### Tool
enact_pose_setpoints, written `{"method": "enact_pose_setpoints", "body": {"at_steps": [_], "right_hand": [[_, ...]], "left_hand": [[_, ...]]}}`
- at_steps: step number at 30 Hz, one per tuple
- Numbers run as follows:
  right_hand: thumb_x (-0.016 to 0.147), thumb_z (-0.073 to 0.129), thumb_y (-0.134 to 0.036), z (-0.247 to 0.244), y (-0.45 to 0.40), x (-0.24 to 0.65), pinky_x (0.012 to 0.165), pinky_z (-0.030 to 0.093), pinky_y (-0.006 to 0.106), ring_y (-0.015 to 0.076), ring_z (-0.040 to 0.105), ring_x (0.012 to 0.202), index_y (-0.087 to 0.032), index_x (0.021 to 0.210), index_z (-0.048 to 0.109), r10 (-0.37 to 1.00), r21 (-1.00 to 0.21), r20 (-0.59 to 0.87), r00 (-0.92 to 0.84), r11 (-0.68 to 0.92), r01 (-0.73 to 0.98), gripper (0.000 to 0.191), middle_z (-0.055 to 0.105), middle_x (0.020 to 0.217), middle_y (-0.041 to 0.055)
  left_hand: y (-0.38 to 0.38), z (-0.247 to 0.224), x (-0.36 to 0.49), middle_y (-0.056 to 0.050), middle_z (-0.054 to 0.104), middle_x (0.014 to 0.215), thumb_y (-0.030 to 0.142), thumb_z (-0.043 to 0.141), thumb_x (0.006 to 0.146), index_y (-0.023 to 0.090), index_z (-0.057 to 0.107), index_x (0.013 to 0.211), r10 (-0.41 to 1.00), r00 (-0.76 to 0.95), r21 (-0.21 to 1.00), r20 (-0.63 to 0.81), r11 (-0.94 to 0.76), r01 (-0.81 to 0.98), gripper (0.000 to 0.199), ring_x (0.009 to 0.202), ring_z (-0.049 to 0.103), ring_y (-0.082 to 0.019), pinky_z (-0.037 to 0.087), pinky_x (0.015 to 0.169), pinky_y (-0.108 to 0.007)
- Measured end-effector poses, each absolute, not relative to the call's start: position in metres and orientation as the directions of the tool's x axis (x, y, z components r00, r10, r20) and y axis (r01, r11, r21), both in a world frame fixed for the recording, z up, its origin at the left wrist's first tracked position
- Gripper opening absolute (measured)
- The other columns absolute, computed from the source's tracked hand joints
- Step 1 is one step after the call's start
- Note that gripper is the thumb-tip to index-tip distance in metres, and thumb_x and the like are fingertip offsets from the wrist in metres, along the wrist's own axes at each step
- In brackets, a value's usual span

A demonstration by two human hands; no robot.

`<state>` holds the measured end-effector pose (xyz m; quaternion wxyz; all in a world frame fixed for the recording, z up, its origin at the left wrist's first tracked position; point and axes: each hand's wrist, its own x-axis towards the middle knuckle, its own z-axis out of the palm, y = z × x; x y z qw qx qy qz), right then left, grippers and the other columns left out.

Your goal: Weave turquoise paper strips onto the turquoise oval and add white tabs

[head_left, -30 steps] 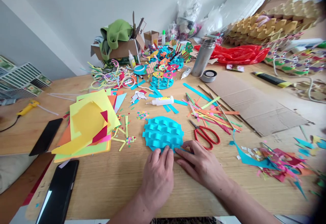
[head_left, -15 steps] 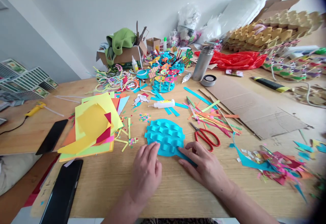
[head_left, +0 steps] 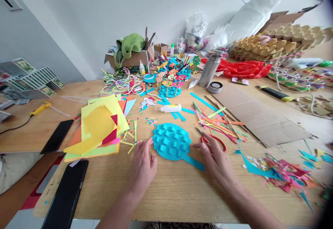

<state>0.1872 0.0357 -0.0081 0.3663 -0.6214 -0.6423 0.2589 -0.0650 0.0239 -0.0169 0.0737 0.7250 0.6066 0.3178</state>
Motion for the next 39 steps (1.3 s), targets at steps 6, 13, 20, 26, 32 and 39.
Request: {"method": "enact_pose_setpoints", "body": {"at_steps": [6,13,20,26,32,39], "right_hand": [[0.096,0.038,-0.044,-0.005,0.047,0.182,0.081,0.054,0.040,0.0239,0.069,0.093,-0.016,0.135,0.043,0.989,-0.823,0.149,0.024,0.111,0.557,0.048,0.074,0.094,0.0103],[0.098,0.034,-0.045,-0.004,0.063,0.183,0.083,0.053,0.041,0.0239,0.065,0.101,-0.017,0.132,0.044,0.988,-0.788,0.147,-0.035,0.139,0.600,0.046,0.072,0.103,0.0118],[0.097,0.036,-0.028,0.004,0.029,0.160,0.060,0.050,0.030,0.0196,0.066,0.066,-0.014,0.128,0.052,0.894,-0.444,0.404,-0.194,0.377,0.813,0.038,0.071,0.080,0.0082],[0.091,0.032,-0.013,-0.018,0.007,0.139,0.044,0.041,0.024,0.0166,0.063,0.049,-0.008,0.129,0.051,0.832,-0.238,0.404,-0.380,0.497,0.835,0.043,0.068,0.063,0.0036],[0.087,0.037,-0.012,-0.026,0.010,0.135,0.043,0.039,0.023,0.0155,0.063,0.048,-0.007,0.125,0.055,0.833,-0.147,0.375,-0.408,0.488,0.860,0.043,0.070,0.065,0.0044],[0.087,0.039,-0.013,-0.027,0.009,0.133,0.044,0.040,0.023,0.0153,0.065,0.051,-0.008,0.122,0.058,0.851,-0.143,0.335,-0.404,0.470,0.871,0.040,0.071,0.069,0.0048]], "left_hand": [[0.025,-0.018,-0.065,-0.011,0.065,0.109,0.001,0.046,0.077,0.015,0.044,0.126,0.928,0.000,0.564,0.373,-0.227,0.794,0.051,0.105,0.057,-0.024,0.048,0.093,-0.047],[0.021,-0.019,-0.064,-0.008,0.066,0.104,-0.002,0.045,0.074,0.016,0.045,0.124,0.921,0.006,0.560,0.389,-0.242,0.792,0.054,0.103,0.058,-0.023,0.050,0.091,-0.045],[0.004,-0.002,-0.050,-0.015,0.044,0.139,0.009,0.051,0.081,0.017,0.049,0.132,0.887,0.227,0.295,0.403,-0.360,0.885,0.052,0.130,0.040,-0.033,0.038,0.104,-0.056],[0.001,-0.005,-0.037,-0.014,0.029,0.154,0.015,0.056,0.080,0.018,0.045,0.139,0.883,0.341,0.155,0.323,-0.405,0.901,0.061,0.142,0.017,-0.039,0.030,0.109,-0.062],[0.000,-0.012,-0.036,-0.011,0.027,0.156,0.019,0.054,0.084,0.019,0.044,0.141,0.894,0.346,0.135,0.285,-0.395,0.909,0.058,0.144,0.014,-0.038,0.028,0.110,-0.062],[0.002,-0.012,-0.035,-0.010,0.028,0.156,0.021,0.054,0.085,0.019,0.045,0.140,0.898,0.348,0.160,0.271,-0.398,0.903,0.055,0.143,0.016,-0.039,0.030,0.109,-0.062]]}}
